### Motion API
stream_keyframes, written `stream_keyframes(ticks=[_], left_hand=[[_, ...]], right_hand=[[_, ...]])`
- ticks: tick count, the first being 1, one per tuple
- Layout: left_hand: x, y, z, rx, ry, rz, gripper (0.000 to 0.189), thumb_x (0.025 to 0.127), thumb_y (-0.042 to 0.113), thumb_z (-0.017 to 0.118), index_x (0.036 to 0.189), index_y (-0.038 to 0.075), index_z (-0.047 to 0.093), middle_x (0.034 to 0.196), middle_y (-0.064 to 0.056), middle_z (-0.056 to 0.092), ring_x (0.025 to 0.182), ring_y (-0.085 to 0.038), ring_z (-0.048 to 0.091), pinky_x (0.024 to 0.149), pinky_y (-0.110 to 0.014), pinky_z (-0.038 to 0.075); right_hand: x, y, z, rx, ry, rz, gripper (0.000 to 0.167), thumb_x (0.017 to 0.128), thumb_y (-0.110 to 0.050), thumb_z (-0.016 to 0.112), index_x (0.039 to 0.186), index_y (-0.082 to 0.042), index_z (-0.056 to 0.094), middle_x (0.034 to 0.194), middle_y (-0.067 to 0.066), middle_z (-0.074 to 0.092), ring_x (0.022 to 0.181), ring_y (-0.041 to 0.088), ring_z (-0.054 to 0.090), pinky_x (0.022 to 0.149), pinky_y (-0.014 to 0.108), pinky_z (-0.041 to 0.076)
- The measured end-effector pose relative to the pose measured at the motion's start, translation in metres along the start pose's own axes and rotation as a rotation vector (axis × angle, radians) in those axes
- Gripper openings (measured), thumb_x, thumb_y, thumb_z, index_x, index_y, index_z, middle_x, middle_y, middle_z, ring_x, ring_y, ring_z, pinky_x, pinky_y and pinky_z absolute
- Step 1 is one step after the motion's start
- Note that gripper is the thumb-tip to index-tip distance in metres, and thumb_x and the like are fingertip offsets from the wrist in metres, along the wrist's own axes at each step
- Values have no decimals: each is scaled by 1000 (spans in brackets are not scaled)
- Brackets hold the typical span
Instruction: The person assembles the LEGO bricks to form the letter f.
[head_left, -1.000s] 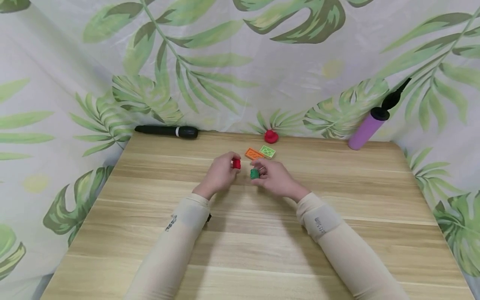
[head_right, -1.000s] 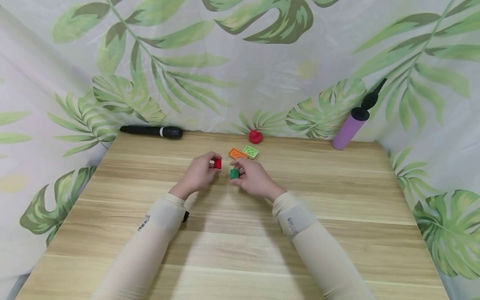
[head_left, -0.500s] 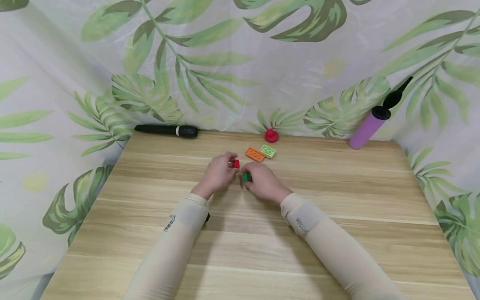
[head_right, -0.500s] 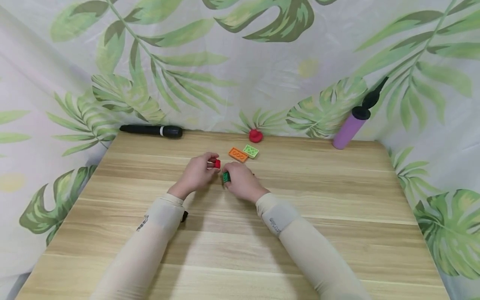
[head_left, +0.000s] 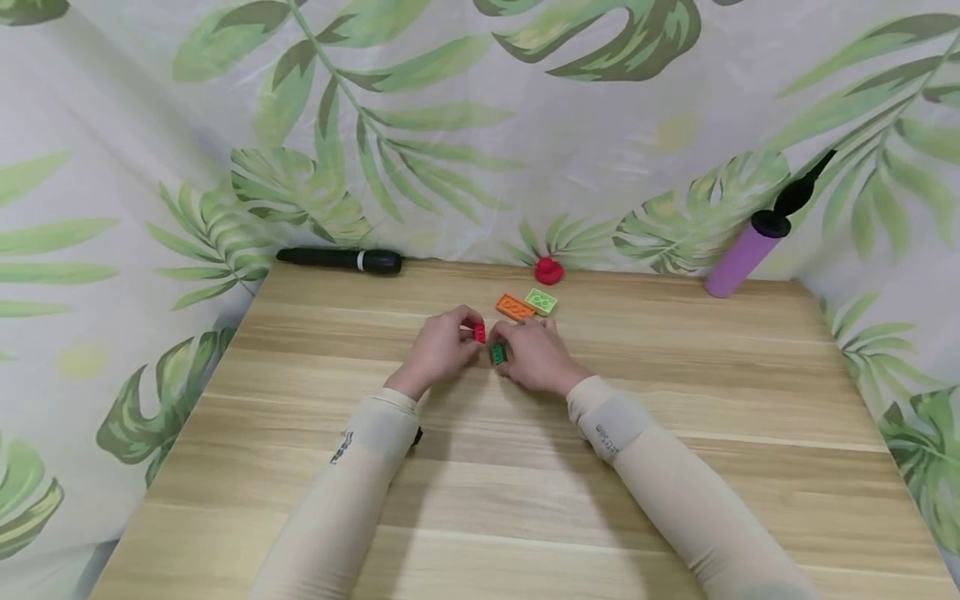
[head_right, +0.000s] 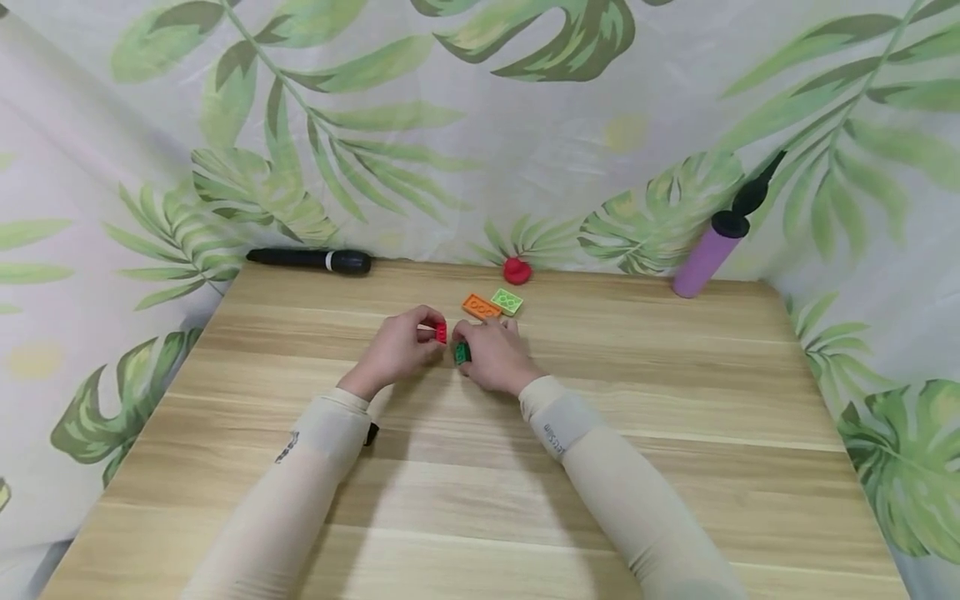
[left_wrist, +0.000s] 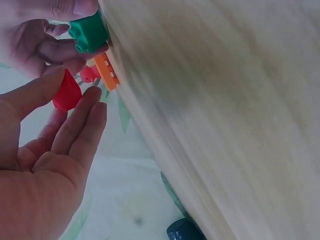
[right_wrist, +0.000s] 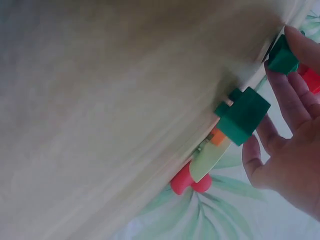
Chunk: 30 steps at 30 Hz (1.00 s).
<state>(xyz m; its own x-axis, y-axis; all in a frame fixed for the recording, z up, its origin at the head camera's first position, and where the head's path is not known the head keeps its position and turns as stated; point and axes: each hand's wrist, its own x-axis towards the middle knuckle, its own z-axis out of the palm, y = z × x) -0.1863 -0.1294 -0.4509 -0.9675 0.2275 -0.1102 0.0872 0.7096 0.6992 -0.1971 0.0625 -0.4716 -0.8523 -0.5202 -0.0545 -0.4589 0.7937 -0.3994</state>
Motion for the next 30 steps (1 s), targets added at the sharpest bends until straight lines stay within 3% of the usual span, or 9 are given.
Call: stream_keyframes(ticks=[6,11,18,30], left_hand=[[0,1,4,-49,-33,-13,30,97,5,75,125,4,63,127,-15,70,120,-28,73,95,-37,61],[0,2,8,-17,-43,-4,33,97,7,76,128,3,64,123,-14,74,117,-27,73,98,-39,60],[-1,4,14,31,-51,7,29,94,12,81,121,6,71,120,-10,76,113,-26,75,99,-42,59],[3,8,21,50,-15,0,29,93,16,84,120,10,73,116,-6,76,102,-21,74,91,-41,59]], right_hand=[[-2,10,-6,29,-55,8,52,90,-29,86,135,-12,69,132,3,73,132,27,60,105,51,33],[-6,19,-12,44,-90,-15,52,90,-28,86,137,-14,69,139,3,70,135,27,56,104,52,33],[-1,25,-9,18,-67,-77,38,92,-30,84,128,-20,75,131,-2,73,127,26,58,96,49,35],[3,24,-1,22,-46,-27,36,92,-38,84,119,-16,77,115,-4,76,113,24,56,94,46,33]])
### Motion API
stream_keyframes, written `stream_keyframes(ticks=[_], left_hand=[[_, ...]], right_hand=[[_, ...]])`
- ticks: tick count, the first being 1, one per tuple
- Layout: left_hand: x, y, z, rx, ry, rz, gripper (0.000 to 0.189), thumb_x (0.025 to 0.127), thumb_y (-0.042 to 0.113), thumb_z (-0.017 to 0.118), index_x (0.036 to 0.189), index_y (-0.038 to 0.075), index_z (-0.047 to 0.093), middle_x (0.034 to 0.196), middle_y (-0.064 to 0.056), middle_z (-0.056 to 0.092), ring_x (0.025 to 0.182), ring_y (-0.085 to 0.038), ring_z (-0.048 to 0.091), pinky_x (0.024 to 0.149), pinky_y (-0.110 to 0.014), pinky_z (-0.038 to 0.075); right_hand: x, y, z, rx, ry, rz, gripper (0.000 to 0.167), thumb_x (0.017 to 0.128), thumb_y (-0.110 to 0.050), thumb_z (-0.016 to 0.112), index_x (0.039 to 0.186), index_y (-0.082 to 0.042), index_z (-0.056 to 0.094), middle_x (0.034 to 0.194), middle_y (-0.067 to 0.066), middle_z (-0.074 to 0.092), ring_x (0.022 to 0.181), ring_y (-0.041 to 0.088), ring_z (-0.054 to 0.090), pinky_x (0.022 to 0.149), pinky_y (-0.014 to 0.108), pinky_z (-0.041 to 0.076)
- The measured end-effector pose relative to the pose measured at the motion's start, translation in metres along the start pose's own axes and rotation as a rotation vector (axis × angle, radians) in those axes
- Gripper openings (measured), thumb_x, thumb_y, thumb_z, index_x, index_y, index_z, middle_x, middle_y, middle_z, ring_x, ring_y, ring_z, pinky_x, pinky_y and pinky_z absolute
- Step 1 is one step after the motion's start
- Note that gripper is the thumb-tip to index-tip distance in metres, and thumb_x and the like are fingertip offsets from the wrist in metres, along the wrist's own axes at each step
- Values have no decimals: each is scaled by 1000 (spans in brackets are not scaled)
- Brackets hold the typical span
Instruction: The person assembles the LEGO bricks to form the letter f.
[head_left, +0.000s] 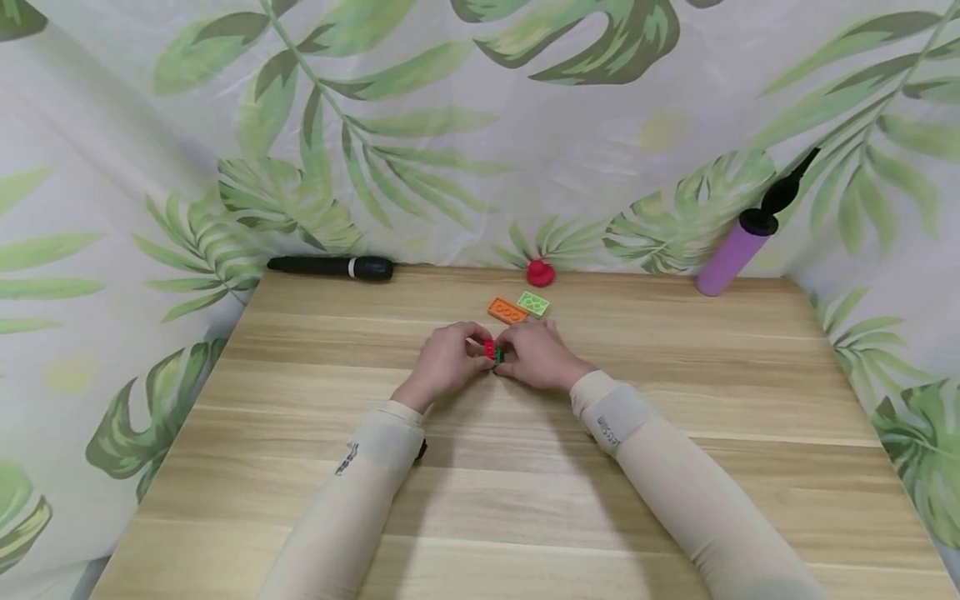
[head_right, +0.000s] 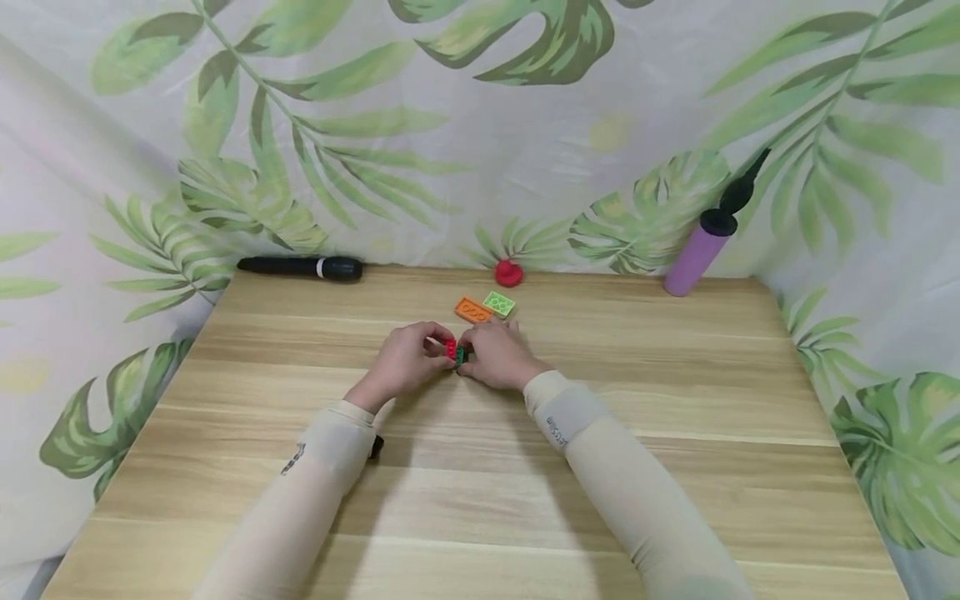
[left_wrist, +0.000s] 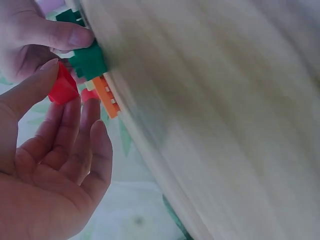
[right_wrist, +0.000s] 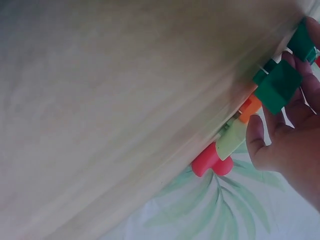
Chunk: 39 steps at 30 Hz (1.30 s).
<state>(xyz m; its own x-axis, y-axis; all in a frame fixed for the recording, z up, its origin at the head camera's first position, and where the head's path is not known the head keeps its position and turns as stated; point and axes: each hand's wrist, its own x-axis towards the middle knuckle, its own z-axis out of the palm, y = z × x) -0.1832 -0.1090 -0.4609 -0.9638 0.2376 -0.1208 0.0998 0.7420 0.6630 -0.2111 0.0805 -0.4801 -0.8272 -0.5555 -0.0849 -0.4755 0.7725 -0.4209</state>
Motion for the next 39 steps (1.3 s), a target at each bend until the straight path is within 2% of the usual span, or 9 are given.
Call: stream_keyframes(ticks=[4,9,16,22,31,39], left_hand=[[1,2,2,1,1,15,31,92,18,85,121,12,74,118,-6,76,103,-22,75,92,-42,59],[2,3,5,-13,-11,18,33,91,16,85,122,11,74,122,-7,76,106,-22,75,95,-42,59],[3,2,7,5,-7,15,32,93,15,84,122,10,73,124,-8,76,107,-23,76,95,-43,59],[4,-1,6,45,-3,4,30,93,16,83,120,9,73,119,-8,77,105,-23,75,94,-43,58],[6,5,4,161,9,51,19,91,17,83,107,10,75,88,-2,74,81,-18,65,79,-37,53],[7,10,5,114,-12,30,20,90,11,84,108,9,75,99,-5,79,92,-17,73,85,-37,59]], right_hand=[[0,0,0,-11,10,2,29,92,-40,83,110,-17,77,105,-4,74,107,23,55,92,45,34],[-1,-2,-1,-8,13,-2,25,93,-39,83,103,-17,76,103,-4,74,107,24,56,91,46,33],[-2,-5,-1,16,12,12,24,92,-35,85,105,-16,78,103,-4,75,110,25,55,93,47,32],[-1,-6,-2,28,-5,34,32,91,-33,86,117,-15,79,115,-3,77,114,25,54,94,46,31],[0,-7,-2,17,-8,45,34,92,-34,85,118,-14,78,113,-3,77,112,25,55,94,47,32],[0,-7,-3,29,-20,59,32,92,-31,84,116,-11,78,108,-1,76,109,25,53,94,46,32]])
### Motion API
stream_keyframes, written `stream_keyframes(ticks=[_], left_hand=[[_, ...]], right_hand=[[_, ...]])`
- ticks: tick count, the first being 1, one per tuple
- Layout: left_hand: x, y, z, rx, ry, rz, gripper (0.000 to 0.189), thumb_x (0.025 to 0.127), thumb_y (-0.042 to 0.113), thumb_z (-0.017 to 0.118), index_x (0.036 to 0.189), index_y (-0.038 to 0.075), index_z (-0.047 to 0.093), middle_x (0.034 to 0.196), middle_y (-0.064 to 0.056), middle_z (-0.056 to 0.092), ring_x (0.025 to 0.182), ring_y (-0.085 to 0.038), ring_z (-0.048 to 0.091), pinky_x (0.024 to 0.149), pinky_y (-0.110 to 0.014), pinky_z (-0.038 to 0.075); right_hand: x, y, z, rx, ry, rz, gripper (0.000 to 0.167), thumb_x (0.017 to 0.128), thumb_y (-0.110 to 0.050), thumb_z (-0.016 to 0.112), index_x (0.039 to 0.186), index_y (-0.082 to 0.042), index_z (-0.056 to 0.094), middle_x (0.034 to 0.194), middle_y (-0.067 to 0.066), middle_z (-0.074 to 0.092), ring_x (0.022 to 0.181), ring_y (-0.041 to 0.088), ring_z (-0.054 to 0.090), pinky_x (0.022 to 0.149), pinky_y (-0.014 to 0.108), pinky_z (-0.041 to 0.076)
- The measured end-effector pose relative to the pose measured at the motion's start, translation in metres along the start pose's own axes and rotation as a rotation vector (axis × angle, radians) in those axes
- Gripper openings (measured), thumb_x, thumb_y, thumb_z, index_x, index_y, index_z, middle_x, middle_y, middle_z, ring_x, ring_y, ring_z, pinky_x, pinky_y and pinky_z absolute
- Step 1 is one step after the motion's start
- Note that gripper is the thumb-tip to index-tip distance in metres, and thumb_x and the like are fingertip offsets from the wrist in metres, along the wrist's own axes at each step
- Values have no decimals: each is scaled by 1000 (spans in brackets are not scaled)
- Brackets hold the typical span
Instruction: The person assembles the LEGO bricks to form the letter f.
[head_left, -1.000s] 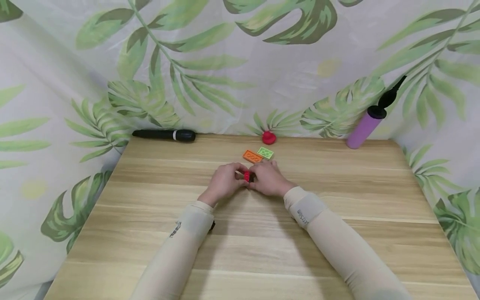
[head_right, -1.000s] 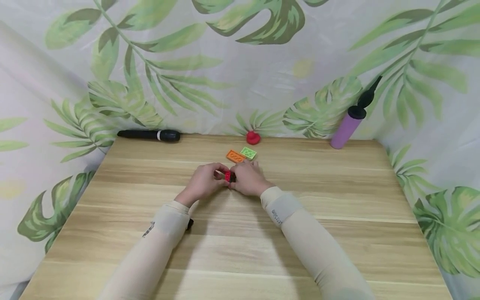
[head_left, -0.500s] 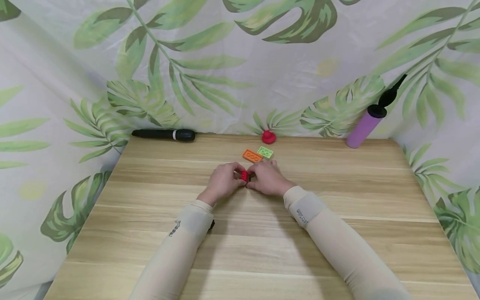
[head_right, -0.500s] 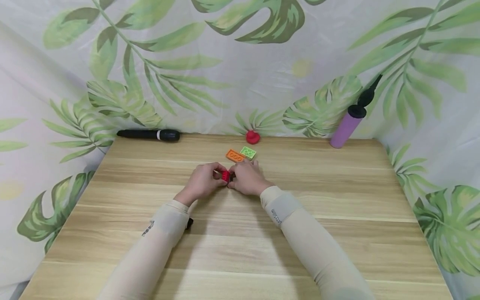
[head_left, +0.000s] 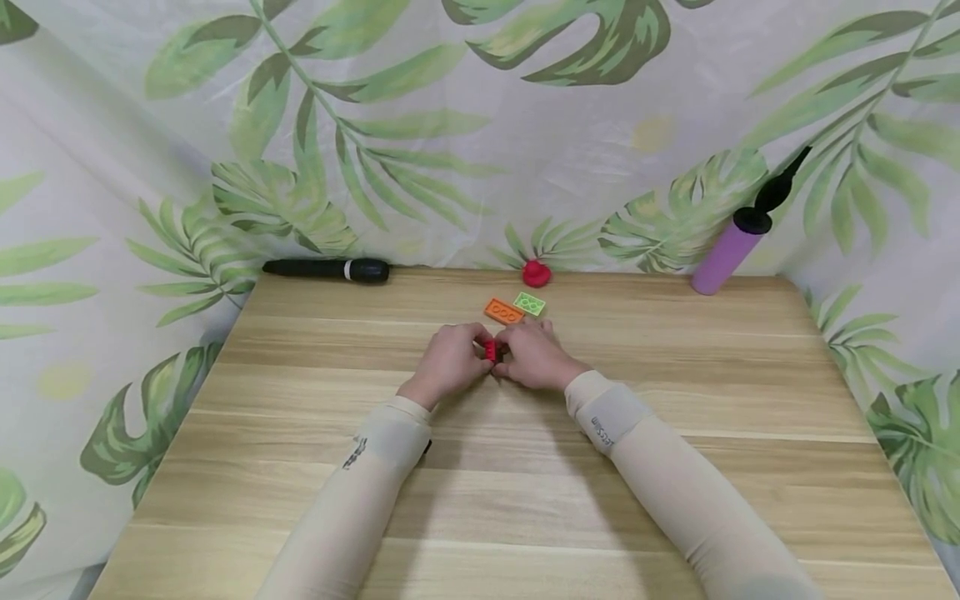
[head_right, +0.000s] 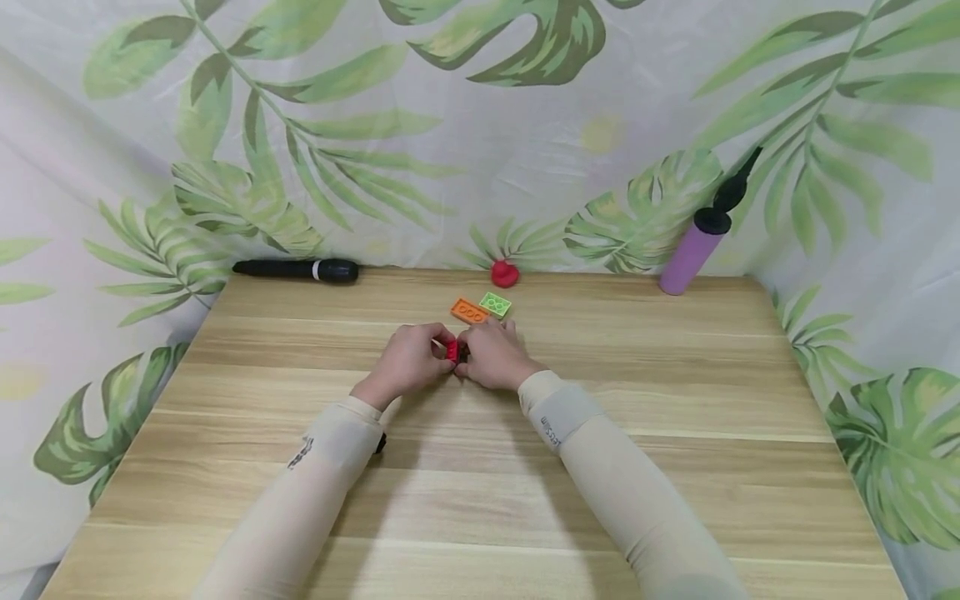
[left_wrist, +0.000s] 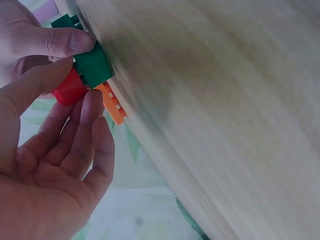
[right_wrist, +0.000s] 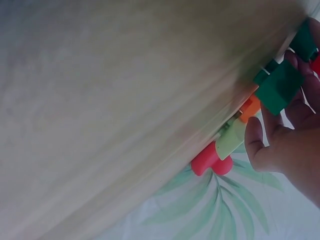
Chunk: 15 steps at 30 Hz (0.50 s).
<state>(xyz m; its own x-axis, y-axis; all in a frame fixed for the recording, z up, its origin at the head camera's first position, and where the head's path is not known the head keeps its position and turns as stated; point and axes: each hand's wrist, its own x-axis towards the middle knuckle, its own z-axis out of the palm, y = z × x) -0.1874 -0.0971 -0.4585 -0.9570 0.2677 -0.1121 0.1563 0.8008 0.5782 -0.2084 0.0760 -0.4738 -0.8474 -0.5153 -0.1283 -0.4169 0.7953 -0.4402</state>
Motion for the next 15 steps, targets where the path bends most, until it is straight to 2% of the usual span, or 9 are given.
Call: stream_keyframes(ticks=[7,12,15], left_hand=[[3,-4,-2,-102,9,12,21,86,6,86,104,6,77,98,-7,77,86,-15,74,78,-31,60],[6,-8,-1,-160,-5,5,18,81,6,89,95,8,78,89,-4,78,80,-13,73,75,-29,58],[6,-8,-1,-150,-7,0,17,80,7,90,88,11,76,85,-1,77,79,-13,70,76,-31,57]], right_hand=[[2,-1,-4,14,4,-15,27,91,-30,85,111,-13,78,103,0,75,110,27,54,94,48,32],[3,11,-5,53,3,-37,33,88,-37,86,113,-15,80,114,-2,77,115,28,56,99,52,34],[0,18,-11,119,-2,-32,40,89,-38,85,120,-14,79,125,1,75,125,31,57,111,59,31]])
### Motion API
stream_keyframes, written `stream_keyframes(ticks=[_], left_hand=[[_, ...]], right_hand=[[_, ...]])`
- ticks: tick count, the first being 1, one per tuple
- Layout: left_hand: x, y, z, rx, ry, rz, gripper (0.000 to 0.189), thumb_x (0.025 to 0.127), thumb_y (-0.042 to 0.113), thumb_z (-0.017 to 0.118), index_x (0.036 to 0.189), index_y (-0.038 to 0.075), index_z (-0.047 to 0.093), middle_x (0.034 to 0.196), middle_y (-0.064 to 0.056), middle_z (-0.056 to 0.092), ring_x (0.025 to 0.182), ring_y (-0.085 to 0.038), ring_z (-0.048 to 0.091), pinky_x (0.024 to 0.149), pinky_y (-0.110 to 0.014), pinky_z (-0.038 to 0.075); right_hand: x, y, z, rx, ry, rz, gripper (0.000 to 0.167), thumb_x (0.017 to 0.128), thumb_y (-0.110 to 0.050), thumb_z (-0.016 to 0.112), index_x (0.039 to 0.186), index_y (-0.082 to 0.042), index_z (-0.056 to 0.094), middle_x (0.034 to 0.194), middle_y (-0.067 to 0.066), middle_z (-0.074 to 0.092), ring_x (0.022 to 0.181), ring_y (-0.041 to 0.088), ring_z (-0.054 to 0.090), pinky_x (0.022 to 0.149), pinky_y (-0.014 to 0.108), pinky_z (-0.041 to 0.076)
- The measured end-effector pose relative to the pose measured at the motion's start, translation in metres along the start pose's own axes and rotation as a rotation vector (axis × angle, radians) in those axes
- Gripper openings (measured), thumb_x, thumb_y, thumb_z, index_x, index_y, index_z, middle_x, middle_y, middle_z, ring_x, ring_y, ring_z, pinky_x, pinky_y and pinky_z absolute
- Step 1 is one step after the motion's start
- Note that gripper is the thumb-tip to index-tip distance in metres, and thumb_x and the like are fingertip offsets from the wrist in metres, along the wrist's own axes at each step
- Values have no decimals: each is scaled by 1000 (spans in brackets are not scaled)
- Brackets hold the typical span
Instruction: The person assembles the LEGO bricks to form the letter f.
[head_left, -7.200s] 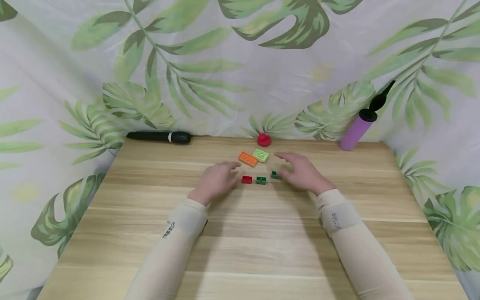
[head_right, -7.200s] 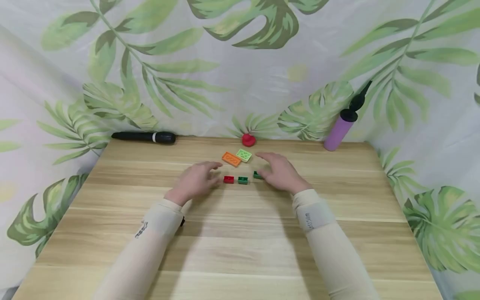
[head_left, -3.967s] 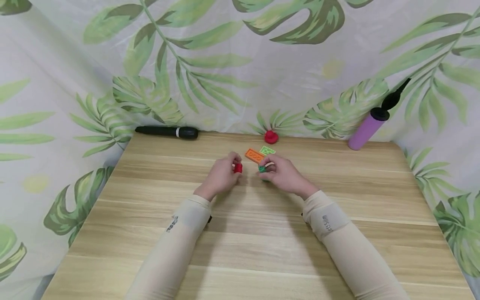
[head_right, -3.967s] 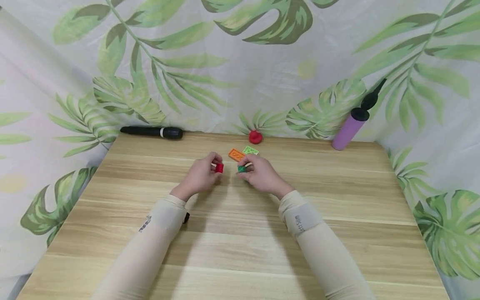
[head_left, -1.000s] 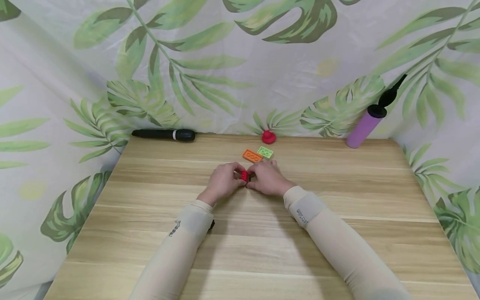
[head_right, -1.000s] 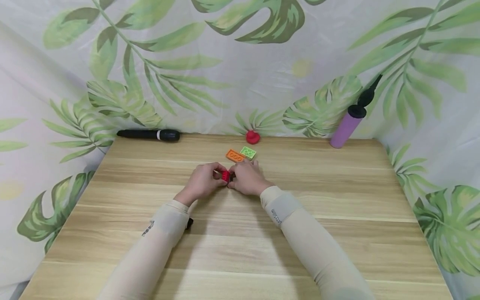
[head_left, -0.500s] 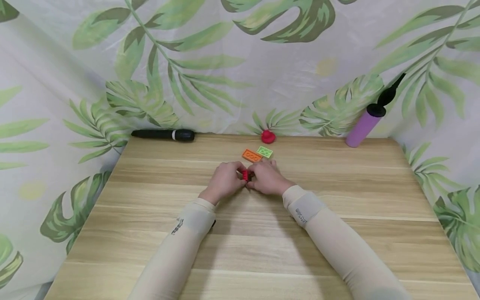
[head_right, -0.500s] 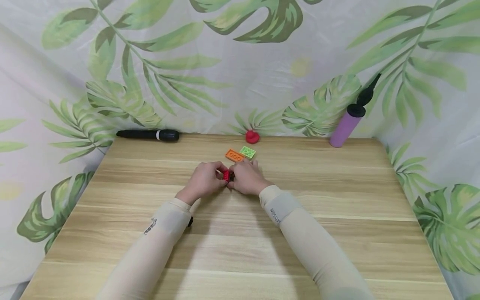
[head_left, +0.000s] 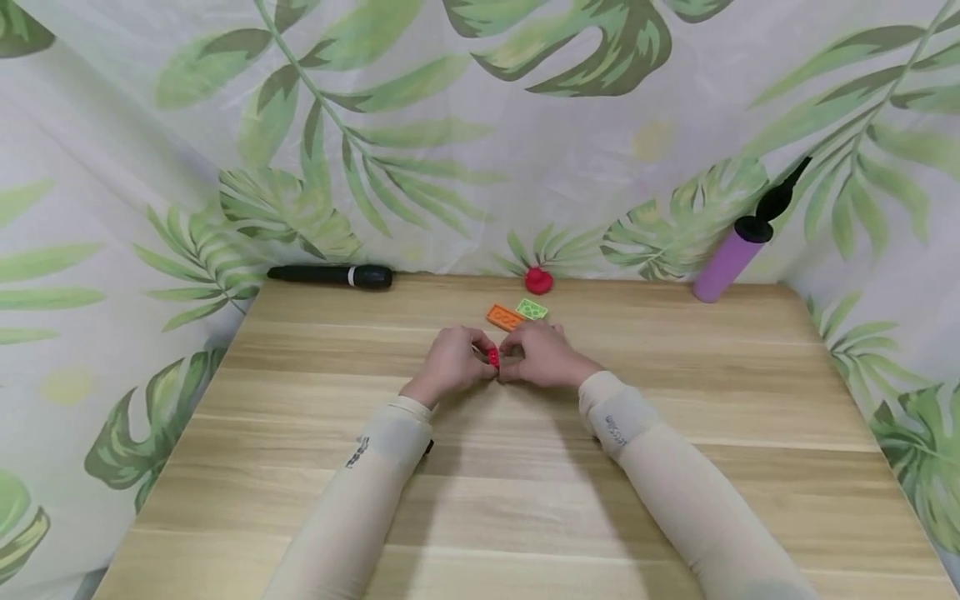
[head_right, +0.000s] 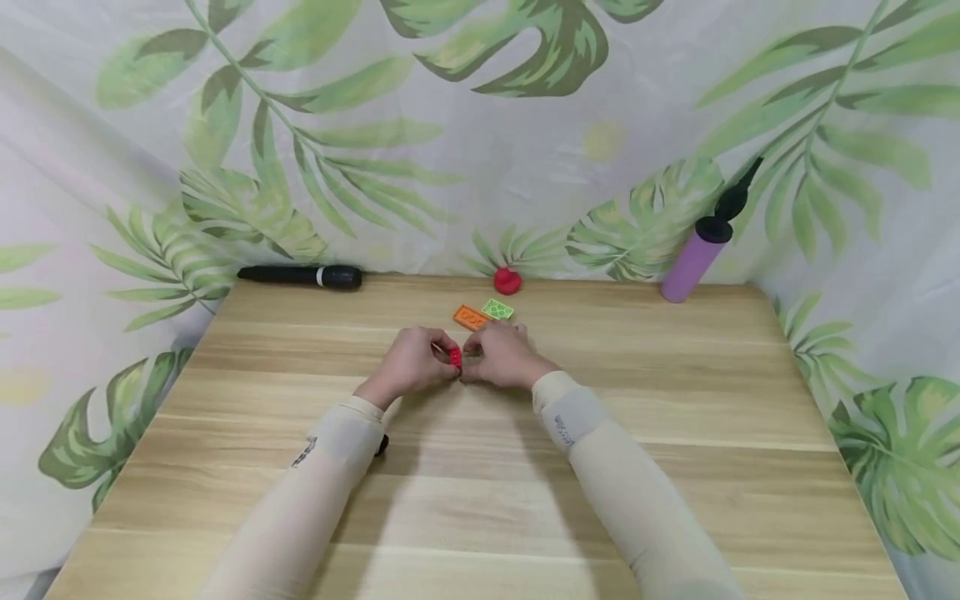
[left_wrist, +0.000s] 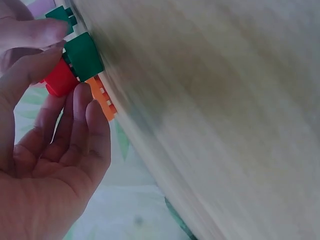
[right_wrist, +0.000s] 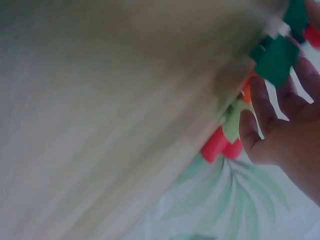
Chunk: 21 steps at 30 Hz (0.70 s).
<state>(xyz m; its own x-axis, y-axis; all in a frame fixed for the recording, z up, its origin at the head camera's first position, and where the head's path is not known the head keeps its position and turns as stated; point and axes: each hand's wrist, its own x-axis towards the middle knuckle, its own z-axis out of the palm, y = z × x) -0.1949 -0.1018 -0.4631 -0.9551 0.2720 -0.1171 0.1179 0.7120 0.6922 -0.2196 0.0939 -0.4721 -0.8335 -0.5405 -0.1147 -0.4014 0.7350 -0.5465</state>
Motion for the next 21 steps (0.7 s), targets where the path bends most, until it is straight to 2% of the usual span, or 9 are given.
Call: stream_keyframes(ticks=[5,10,16,21], left_hand=[[-1,1,1,0,10,-18,17,80,7,90,88,11,76,84,-1,76,77,-13,69,74,-30,57],[0,2,-1,8,12,-39,17,79,7,91,90,10,77,88,-2,76,82,-16,68,79,-32,56],[0,1,1,1,7,-64,17,79,8,91,91,11,78,97,-2,76,92,-20,64,89,-38,54],[-2,1,8,8,23,-68,17,81,9,91,93,10,78,94,-2,76,90,-19,65,88,-37,55]], right_hand=[[-15,1,-28,94,40,48,44,92,-35,83,128,-10,76,139,10,68,139,39,50,122,64,23],[-26,8,-50,138,90,69,46,95,-36,80,131,-10,74,139,11,69,140,39,52,122,58,32],[-27,20,-57,200,146,91,42,97,-30,78,131,-7,72,134,12,71,135,36,59,117,54,42],[-21,26,-56,233,170,128,42,100,-31,74,134,-6,70,137,15,68,136,39,56,116,56,42]])
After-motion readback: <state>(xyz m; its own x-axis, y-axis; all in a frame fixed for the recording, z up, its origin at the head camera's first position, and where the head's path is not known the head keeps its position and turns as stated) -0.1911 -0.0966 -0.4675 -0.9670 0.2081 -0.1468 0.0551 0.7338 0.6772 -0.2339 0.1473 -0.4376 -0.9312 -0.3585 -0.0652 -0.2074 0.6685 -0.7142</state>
